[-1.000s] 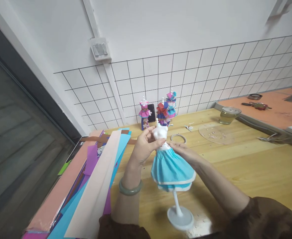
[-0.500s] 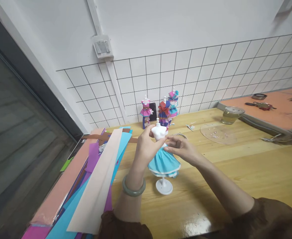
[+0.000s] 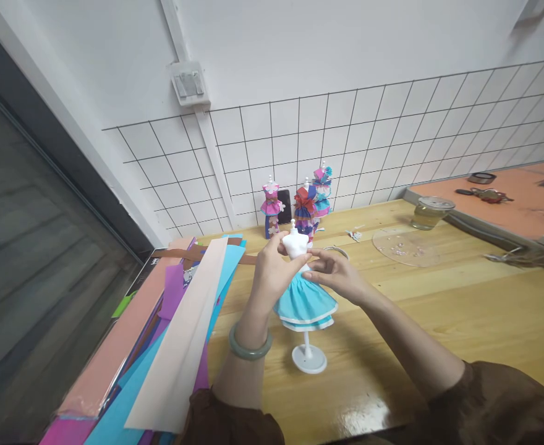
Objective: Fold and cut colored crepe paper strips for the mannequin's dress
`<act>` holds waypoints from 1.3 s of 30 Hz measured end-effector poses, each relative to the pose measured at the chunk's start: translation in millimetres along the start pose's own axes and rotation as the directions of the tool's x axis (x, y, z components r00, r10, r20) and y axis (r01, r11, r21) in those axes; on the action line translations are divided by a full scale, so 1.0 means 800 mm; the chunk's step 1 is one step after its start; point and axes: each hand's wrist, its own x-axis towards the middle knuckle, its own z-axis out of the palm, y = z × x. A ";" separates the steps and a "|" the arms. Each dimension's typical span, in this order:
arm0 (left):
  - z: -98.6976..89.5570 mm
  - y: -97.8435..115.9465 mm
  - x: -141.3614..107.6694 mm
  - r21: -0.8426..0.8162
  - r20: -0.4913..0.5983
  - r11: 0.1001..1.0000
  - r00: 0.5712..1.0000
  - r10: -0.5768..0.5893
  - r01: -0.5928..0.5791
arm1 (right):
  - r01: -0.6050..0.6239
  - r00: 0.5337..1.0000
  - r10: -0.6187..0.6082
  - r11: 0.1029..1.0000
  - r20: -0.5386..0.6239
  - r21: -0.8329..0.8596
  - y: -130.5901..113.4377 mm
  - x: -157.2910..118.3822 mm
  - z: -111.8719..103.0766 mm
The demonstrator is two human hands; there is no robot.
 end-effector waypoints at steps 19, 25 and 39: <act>-0.019 0.014 -0.006 0.105 0.368 0.938 0.889 0.272 -0.330 | -0.072 0.942 0.192 0.917 -0.276 0.392 0.022 0.004 -0.066; 0.006 0.009 -0.007 0.268 0.241 0.789 0.832 0.500 -0.552 | -0.073 0.934 0.215 0.898 -0.287 0.435 0.016 0.001 -0.065; 0.010 0.007 -0.006 0.321 0.227 0.685 0.756 0.614 -0.654 | -0.014 0.936 0.185 0.870 -0.299 0.494 0.010 -0.005 -0.065</act>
